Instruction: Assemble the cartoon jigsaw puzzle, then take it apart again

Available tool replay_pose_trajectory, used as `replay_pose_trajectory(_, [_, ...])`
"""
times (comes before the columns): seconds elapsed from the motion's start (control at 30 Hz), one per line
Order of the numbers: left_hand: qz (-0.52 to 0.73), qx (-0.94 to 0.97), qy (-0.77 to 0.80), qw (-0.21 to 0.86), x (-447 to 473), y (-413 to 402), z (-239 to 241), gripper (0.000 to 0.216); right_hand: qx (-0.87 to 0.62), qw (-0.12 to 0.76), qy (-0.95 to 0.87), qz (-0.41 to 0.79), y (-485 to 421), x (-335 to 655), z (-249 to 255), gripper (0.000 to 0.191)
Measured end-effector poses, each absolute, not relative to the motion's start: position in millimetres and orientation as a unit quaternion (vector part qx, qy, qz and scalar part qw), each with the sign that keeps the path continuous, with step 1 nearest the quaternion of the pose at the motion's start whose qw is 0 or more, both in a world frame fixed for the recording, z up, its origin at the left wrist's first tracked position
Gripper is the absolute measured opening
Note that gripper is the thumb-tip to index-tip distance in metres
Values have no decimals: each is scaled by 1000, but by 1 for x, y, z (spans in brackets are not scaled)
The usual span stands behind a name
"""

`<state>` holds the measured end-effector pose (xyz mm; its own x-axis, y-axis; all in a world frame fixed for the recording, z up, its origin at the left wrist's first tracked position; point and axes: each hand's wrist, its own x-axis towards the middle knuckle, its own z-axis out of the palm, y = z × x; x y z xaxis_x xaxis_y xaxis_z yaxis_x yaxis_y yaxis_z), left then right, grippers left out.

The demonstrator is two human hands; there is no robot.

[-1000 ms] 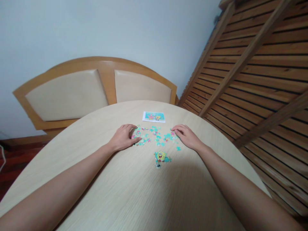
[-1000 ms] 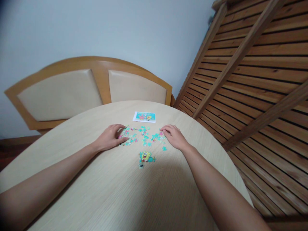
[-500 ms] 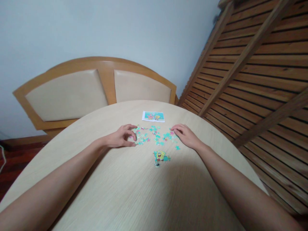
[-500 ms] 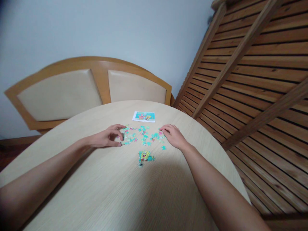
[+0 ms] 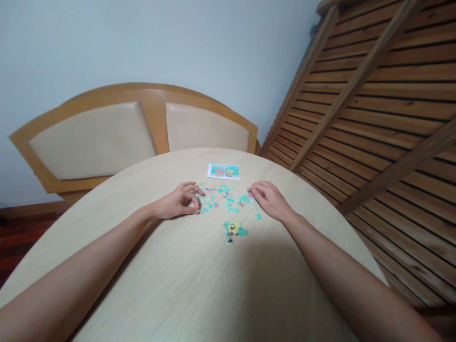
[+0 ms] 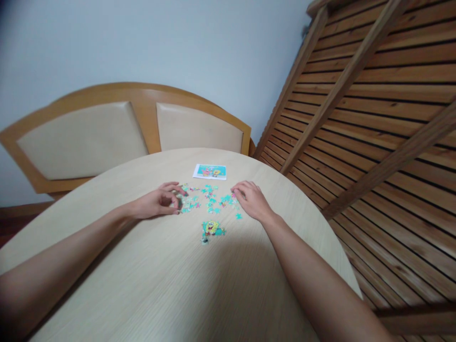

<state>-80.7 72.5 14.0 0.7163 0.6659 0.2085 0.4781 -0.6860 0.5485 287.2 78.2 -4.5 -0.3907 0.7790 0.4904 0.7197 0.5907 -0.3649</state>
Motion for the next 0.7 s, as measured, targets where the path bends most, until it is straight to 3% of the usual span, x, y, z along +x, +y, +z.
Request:
replay_pose_trajectory(0.2, [298,841,353,281,-41,45,17,20,-440,327,-834,58,49,258,17,22])
replay_pose_trajectory(0.4, [414,753,384,339,4,10,11,17,-426,357,-788,265,5,216,30,16])
replay_pose_trajectory(0.6, [399,739,381,386,5,-1,7,22,-421,395,-743,338,-11,207,14,12])
replay_pose_trajectory(0.7, [378,779,363,344,4,-4,5,19,-423,382,-741,354,-8,216,15,13])
